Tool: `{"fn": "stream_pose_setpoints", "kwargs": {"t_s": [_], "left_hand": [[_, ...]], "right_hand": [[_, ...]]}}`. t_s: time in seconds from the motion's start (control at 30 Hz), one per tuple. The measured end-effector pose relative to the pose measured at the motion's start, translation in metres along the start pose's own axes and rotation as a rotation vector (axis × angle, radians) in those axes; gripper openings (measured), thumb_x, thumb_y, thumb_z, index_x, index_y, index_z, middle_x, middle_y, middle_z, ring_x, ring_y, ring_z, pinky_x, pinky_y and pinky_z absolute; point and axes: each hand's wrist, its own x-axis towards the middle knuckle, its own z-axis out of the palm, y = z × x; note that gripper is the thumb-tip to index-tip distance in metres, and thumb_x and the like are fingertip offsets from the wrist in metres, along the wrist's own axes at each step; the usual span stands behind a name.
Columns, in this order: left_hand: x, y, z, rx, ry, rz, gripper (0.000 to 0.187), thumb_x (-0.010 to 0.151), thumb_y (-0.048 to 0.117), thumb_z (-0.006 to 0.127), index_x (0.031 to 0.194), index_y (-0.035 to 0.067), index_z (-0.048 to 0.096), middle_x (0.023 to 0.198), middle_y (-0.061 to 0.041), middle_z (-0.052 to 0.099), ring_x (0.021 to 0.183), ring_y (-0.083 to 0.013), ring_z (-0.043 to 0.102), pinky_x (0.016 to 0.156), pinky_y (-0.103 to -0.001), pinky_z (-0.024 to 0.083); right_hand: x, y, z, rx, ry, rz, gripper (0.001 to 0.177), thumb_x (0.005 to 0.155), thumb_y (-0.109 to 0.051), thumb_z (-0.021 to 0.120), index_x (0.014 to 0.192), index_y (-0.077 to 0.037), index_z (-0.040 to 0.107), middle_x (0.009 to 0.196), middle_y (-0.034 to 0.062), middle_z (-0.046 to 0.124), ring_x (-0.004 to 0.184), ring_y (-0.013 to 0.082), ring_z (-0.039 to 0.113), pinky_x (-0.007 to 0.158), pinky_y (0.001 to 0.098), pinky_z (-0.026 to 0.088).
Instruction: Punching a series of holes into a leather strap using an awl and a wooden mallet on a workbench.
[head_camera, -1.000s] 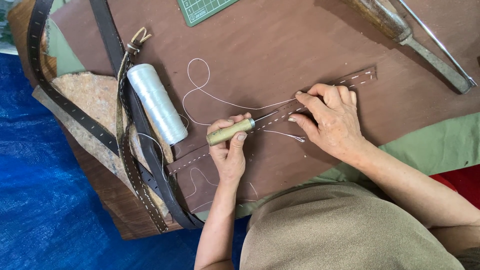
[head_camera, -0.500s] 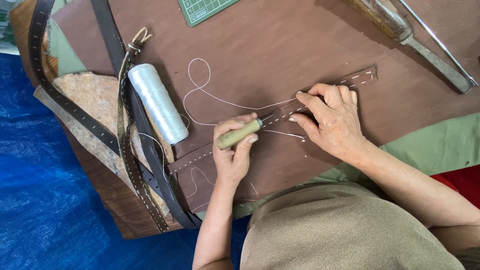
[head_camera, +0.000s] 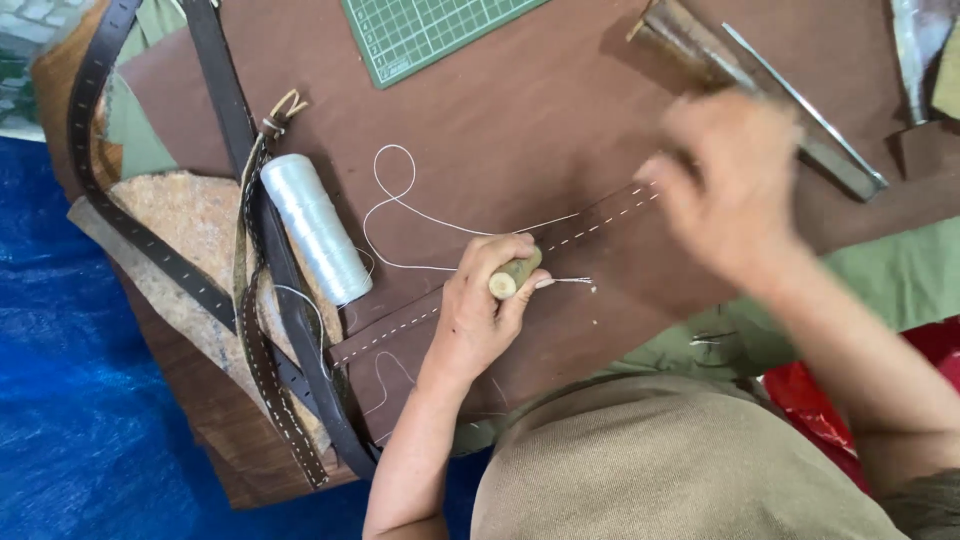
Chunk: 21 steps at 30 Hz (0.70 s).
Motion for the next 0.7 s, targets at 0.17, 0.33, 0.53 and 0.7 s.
{"fn": "stream_pose_setpoints", "kwargs": {"t_s": [0.17, 0.33, 0.53, 0.7], "left_hand": [[0.015, 0.013, -0.008, -0.025, -0.018, -0.058, 0.02, 0.101, 0.024, 0.065, 0.114, 0.012, 0.057, 0.105, -0.003, 0.065, 0.1, -0.0209, 0.061, 0.087, -0.034, 0.053], [0.019, 0.008, -0.004, -0.039, -0.001, -0.063, 0.022, 0.097, 0.026, 0.07, 0.113, 0.012, 0.061, 0.105, -0.004, 0.065, 0.096, -0.02, 0.064, 0.09, -0.033, 0.051], [0.019, 0.005, -0.002, -0.048, -0.007, 0.07, 0.017, 0.103, 0.022, 0.064, 0.114, 0.012, 0.057, 0.101, -0.002, 0.059, 0.091, -0.0206, 0.055, 0.08, -0.032, 0.05], [0.014, -0.007, 0.001, -0.025, -0.005, 0.09, 0.012, 0.101, 0.019, 0.064, 0.104, 0.009, 0.071, 0.102, -0.007, 0.075, 0.095, -0.028, 0.071, 0.083, -0.04, 0.054]], "right_hand": [[-0.024, 0.092, 0.034, -0.383, -0.065, 0.053, 0.05, 0.108, -0.045, 0.075, 0.134, -0.003, 0.065, 0.116, 0.018, 0.057, 0.092, 0.0374, 0.05, 0.075, 0.0471, 0.042], [-0.009, 0.069, 0.011, -0.145, -0.099, 0.036, 0.043, 0.107, -0.027, 0.078, 0.13, 0.006, 0.062, 0.109, 0.0224, 0.053, 0.089, 0.0459, 0.056, 0.078, 0.0562, 0.051], [0.03, -0.068, -0.095, 0.263, 0.069, -0.246, 0.043, 0.101, -0.006, 0.067, 0.129, 0.027, 0.064, 0.116, 0.0364, 0.07, 0.101, 0.0445, 0.067, 0.093, 0.0481, 0.056], [0.038, -0.063, -0.086, 0.012, -0.27, -0.472, 0.056, 0.097, -0.033, 0.074, 0.142, -0.004, 0.057, 0.088, 0.0032, 0.058, 0.06, 0.0189, 0.06, 0.052, 0.0361, 0.056]]}}
